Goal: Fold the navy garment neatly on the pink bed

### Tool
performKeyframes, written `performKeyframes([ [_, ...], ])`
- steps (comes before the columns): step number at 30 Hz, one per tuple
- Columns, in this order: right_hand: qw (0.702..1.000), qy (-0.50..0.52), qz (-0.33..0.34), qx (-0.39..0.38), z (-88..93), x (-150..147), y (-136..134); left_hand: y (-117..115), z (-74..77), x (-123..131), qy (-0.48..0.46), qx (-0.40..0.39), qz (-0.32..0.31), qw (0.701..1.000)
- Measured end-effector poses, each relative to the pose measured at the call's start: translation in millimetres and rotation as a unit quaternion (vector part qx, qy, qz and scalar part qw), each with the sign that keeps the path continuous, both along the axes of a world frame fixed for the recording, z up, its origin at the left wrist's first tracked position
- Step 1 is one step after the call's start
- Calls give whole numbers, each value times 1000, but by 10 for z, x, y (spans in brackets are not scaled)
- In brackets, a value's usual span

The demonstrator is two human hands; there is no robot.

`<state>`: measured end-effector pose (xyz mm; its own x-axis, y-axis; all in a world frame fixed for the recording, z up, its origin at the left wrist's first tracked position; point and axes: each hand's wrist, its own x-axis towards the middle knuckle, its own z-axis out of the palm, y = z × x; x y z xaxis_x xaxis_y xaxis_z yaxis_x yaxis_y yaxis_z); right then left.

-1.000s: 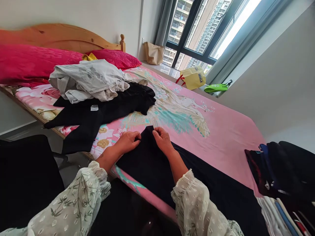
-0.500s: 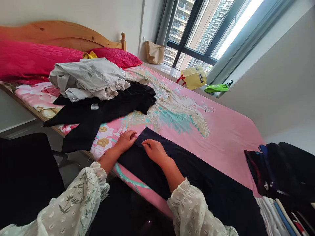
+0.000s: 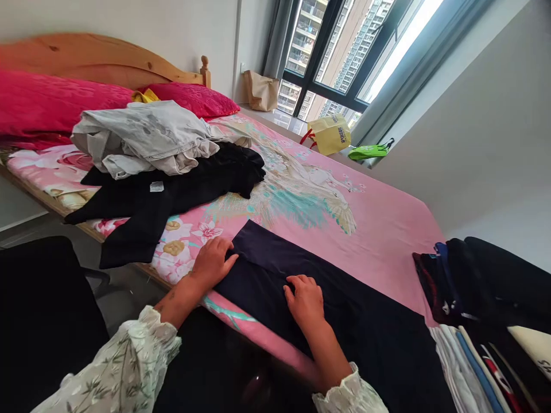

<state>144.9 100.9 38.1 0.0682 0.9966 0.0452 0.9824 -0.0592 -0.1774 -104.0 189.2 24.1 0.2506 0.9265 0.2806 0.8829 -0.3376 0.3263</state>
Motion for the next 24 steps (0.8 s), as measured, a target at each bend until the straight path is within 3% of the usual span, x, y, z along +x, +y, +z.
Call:
performKeyframes([
  [2, 1000, -12, 6, 7, -13, -26, 1, -126, -67, -30, 24, 30, -84, 996],
  [4, 1000, -14, 16, 7, -25, -64, 37, -225, -125, -86, 40, 31, -113, 992],
  [12, 999, 12, -24, 37, -90, -69, 225, -284, -197, -191, 17, 19, -73, 997],
  [19, 993, 110, -15, 51, 22, 445, 166, -328, -120, -171, -12, 9, -65, 998],
  [21, 994, 108, 10, 9, 60, 607, 135, -385, -72, -48, -42, 21, -106, 993],
  [24, 995, 61, 64, -38, 85, 709, 113, -498, -5, 317, -77, 36, -224, 971],
])
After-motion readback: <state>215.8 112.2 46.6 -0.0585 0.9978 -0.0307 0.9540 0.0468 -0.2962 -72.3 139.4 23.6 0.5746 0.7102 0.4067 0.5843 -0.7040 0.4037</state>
